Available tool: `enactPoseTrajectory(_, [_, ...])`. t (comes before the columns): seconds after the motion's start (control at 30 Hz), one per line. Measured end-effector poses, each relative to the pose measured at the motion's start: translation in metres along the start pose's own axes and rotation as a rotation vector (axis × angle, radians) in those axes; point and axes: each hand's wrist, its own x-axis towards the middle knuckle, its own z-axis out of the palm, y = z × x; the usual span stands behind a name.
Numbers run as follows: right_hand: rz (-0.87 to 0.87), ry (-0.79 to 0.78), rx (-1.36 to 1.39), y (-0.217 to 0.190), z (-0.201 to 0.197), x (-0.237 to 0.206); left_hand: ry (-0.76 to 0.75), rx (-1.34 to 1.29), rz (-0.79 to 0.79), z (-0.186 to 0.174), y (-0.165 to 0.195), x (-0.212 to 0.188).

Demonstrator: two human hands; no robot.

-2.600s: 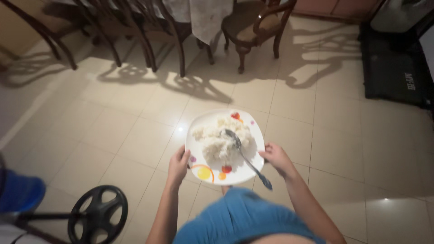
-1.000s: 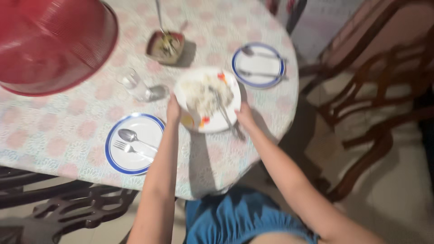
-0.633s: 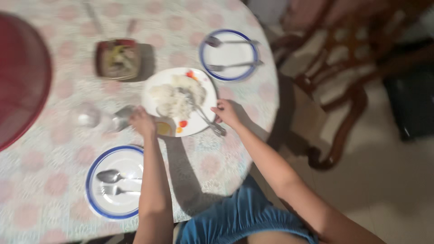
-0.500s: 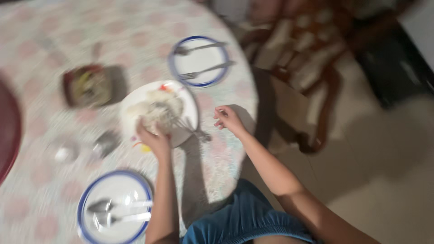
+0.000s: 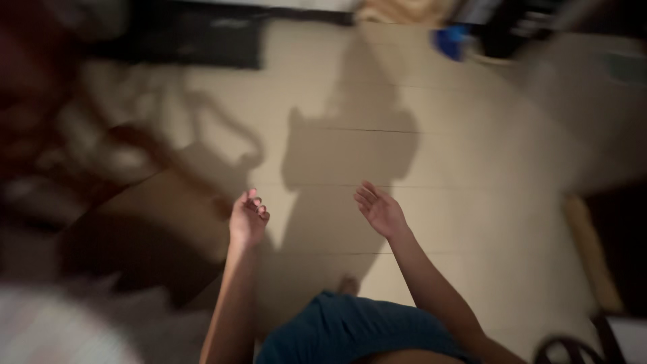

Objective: The person washes their hands at the kitchen sink, then carries plates and cutlery to the dining table and arranges plates with spoons and forks. They place a drinking glass on the table, scoop rice from a rice cooker onto a plate, and carry the plate of rice to the dining table.

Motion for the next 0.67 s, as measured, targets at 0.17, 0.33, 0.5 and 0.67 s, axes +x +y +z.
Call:
enactPoseTrajectory(0.17, [-0.321,0.223,0.170,-0.122,-0.073,-0.076,-0.367,-0.180,-0.149,0.147,-0.155,0.085])
enactPoseTrajectory(0.33, [-0.436,0.207,0.237,-0.220,-0.094,-0.059,-0.374,0.135,-0.357,0.271,-0.268,0.171])
enactPoseTrajectory(0.5, [-0.518,0.129,0.215,-0.337,-0.135,-0.018,-0.391,0.281,-0.458,0.353,-0.341,0.255])
enactPoseTrajectory(0.67, [-0.522,0.104,0.231,-0.460,-0.184,0.045,-0.317,0.403,-0.432,0.451,-0.378,0.351])
